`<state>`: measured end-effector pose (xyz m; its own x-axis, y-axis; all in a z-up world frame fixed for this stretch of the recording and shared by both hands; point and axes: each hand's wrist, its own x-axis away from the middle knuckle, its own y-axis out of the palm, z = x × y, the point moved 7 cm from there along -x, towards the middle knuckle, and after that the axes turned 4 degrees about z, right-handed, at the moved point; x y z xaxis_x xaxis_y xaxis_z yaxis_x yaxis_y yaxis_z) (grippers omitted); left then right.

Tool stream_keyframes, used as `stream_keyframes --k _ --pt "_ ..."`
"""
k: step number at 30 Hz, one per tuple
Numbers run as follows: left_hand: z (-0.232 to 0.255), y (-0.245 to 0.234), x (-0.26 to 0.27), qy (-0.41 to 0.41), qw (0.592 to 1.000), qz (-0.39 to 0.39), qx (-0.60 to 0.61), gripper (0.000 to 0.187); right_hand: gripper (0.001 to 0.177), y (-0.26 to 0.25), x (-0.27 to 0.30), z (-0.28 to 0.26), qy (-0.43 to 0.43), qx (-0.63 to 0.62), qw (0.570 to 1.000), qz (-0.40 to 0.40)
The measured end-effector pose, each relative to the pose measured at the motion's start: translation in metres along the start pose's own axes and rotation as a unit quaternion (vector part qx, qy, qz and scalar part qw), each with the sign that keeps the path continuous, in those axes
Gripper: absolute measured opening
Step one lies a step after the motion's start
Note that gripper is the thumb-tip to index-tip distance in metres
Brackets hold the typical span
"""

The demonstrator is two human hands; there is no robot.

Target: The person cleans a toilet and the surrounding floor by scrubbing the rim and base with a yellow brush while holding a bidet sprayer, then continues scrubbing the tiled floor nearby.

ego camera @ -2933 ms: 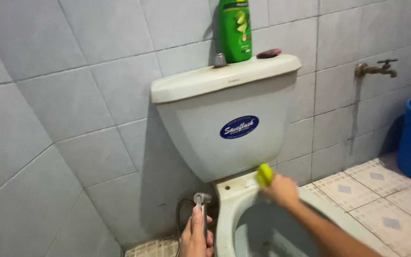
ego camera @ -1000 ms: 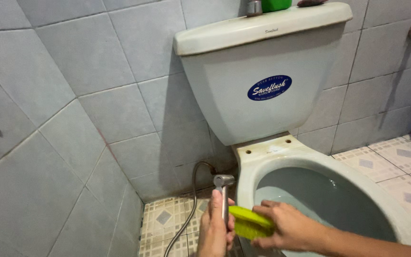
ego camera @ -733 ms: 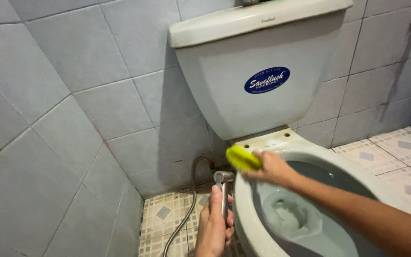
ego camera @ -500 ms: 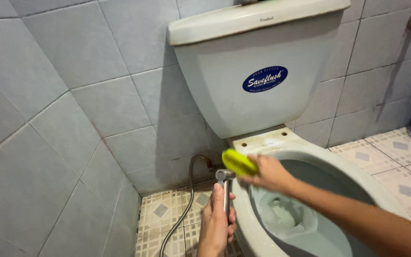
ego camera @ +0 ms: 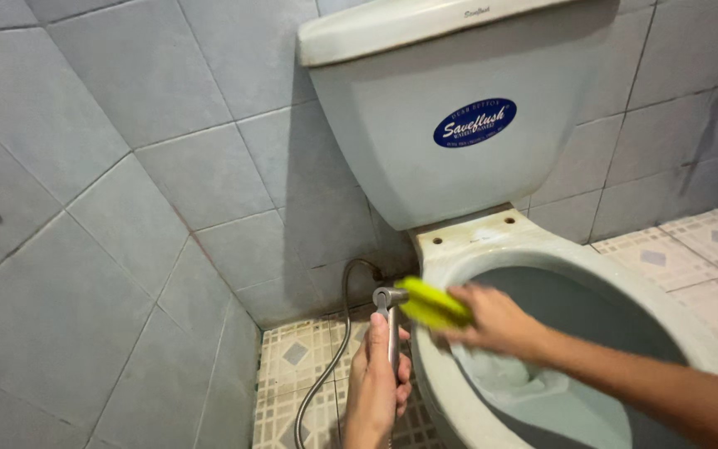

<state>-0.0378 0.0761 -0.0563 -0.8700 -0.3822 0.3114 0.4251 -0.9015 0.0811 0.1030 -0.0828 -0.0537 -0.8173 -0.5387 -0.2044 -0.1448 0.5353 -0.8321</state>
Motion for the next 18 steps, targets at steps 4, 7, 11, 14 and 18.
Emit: stream_keyframes --k 4,7,11,14,18 --pt "-0.012 -0.002 -0.001 0.002 1.0 -0.005 0.002 0.062 0.073 0.006 -0.045 0.007 -0.04 0.079 0.994 0.057" --pt "-0.02 -0.005 0.005 0.012 1.0 -0.007 0.001 0.061 0.081 0.016 -0.064 0.007 0.002 0.106 0.994 0.027" --pt "-0.024 -0.017 0.014 0.029 1.0 -0.007 0.005 0.062 0.103 0.026 -0.072 -0.003 0.069 0.153 0.982 -0.083" --pt "-0.029 -0.027 0.017 0.034 0.999 -0.011 0.018 0.063 0.118 0.023 -0.055 -0.026 0.098 0.166 0.979 -0.066" --pt "-0.034 -0.037 0.018 0.035 0.999 -0.019 0.0 0.064 0.105 0.016 -0.019 -0.054 0.102 0.184 0.976 -0.06"
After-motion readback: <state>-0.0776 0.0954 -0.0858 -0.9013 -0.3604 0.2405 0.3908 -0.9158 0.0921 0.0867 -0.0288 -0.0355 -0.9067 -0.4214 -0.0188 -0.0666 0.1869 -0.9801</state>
